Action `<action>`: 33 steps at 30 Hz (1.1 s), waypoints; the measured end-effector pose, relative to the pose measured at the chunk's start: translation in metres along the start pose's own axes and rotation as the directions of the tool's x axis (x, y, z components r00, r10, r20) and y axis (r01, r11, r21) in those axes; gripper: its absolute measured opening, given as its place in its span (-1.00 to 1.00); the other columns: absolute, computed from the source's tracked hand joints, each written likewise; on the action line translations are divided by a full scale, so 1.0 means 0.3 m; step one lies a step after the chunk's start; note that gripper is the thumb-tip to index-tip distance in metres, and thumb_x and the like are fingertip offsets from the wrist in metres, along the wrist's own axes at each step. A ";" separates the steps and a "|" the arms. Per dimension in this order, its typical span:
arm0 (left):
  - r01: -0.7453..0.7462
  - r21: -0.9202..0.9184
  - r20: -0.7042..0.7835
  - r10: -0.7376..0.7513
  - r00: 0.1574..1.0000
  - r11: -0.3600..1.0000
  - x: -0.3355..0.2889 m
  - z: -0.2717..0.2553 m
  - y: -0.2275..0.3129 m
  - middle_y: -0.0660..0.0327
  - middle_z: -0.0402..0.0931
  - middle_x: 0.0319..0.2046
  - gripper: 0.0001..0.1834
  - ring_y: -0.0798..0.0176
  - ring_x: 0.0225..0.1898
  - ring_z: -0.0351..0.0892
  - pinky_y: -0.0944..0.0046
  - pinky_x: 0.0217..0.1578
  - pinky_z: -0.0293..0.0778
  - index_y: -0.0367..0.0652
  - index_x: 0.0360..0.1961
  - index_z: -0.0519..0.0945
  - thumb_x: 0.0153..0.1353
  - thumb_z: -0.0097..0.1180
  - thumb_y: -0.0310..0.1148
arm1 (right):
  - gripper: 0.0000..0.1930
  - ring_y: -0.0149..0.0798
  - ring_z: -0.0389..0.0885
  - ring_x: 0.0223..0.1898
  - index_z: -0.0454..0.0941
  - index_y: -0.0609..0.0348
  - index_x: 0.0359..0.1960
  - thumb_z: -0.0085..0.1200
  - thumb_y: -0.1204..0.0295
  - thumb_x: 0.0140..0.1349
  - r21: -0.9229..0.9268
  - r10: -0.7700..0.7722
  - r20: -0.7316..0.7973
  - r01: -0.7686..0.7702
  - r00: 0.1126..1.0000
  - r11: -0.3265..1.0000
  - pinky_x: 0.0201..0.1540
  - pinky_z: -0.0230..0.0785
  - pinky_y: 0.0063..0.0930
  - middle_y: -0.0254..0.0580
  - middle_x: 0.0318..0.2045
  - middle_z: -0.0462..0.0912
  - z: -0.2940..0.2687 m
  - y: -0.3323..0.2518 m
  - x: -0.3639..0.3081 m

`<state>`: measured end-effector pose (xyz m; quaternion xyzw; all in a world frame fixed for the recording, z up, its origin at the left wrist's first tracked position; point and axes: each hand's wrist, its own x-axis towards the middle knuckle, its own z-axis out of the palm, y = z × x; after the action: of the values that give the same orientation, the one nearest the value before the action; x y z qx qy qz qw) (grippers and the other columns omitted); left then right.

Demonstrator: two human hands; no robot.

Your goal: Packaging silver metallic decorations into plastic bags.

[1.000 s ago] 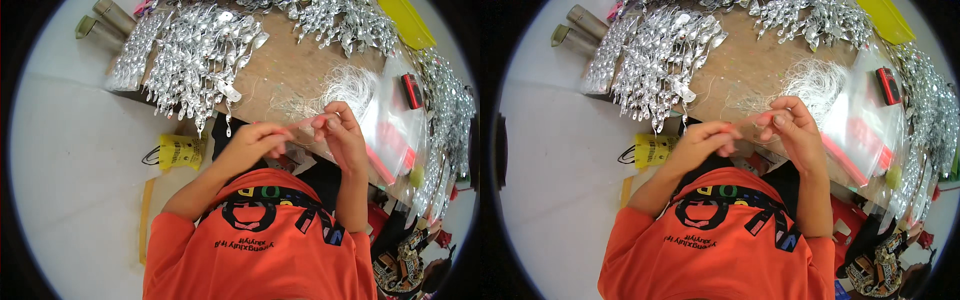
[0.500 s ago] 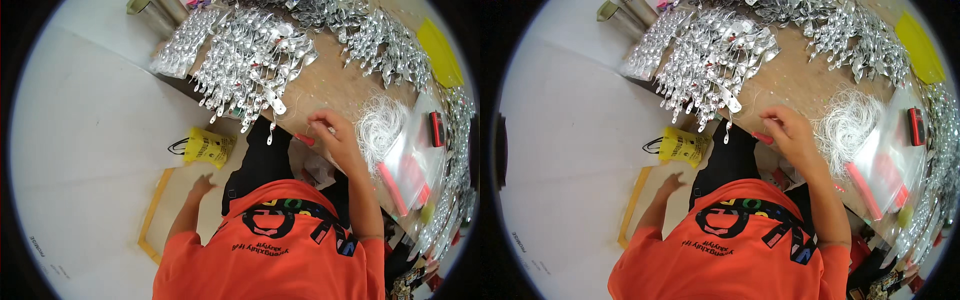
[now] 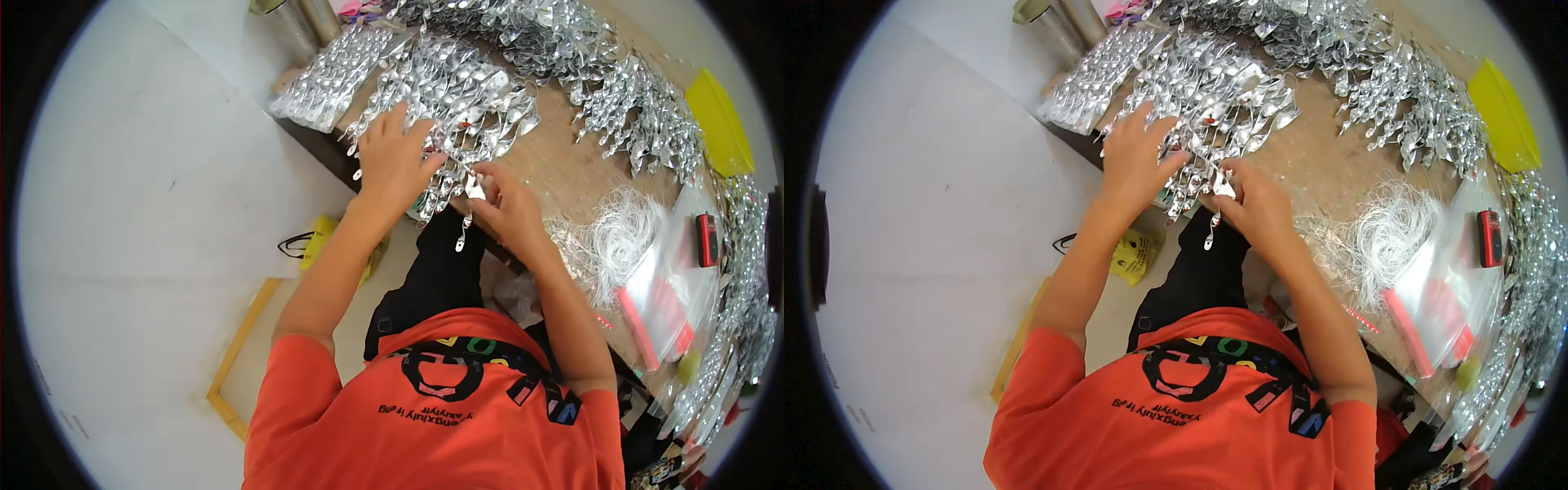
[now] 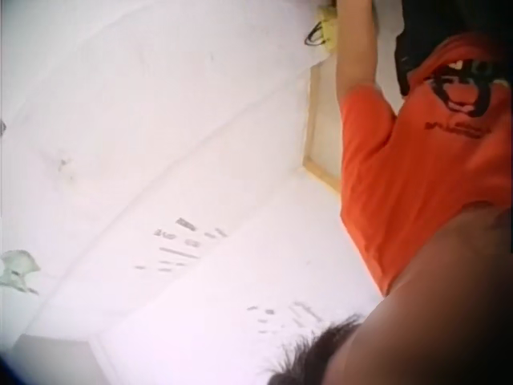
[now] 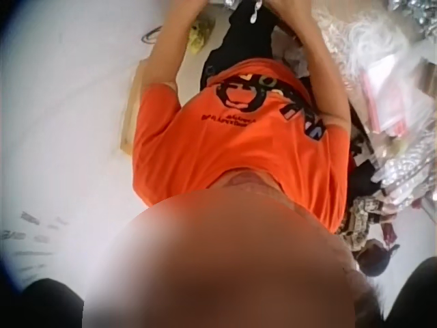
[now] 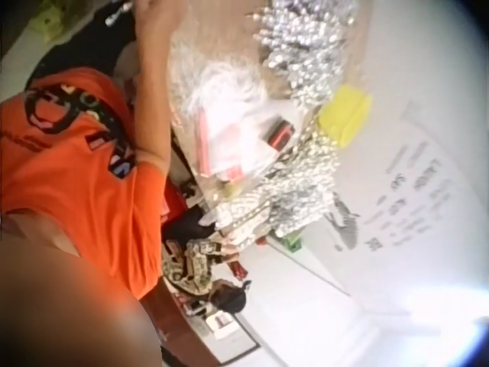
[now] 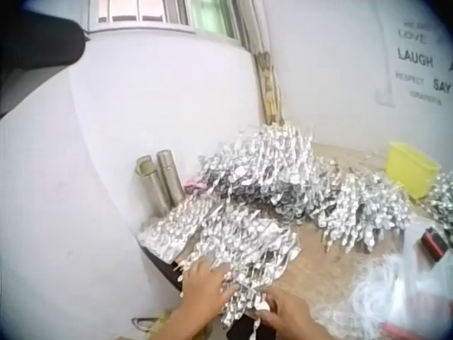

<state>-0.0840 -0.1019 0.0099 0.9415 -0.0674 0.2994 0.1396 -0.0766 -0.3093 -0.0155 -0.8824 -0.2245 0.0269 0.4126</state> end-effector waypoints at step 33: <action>0.127 -0.008 0.170 -0.124 0.978 0.992 0.118 0.056 -0.089 0.19 0.50 -0.30 -0.84 0.05 -0.26 0.53 0.07 -0.29 0.44 -0.11 -0.43 0.56 -0.02 0.26 -0.31 | -0.87 -0.55 0.13 -0.56 0.45 0.25 -0.28 -0.02 0.43 0.31 0.891 0.499 -0.404 0.206 0.767 0.404 -0.43 0.03 -0.61 -0.45 -0.54 0.31 -0.495 0.262 -0.344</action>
<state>-0.0404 -0.0832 0.0114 0.9644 -0.0223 0.2086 0.1608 -0.1055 -0.5027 0.0098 -0.4888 0.0604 -0.1088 0.8635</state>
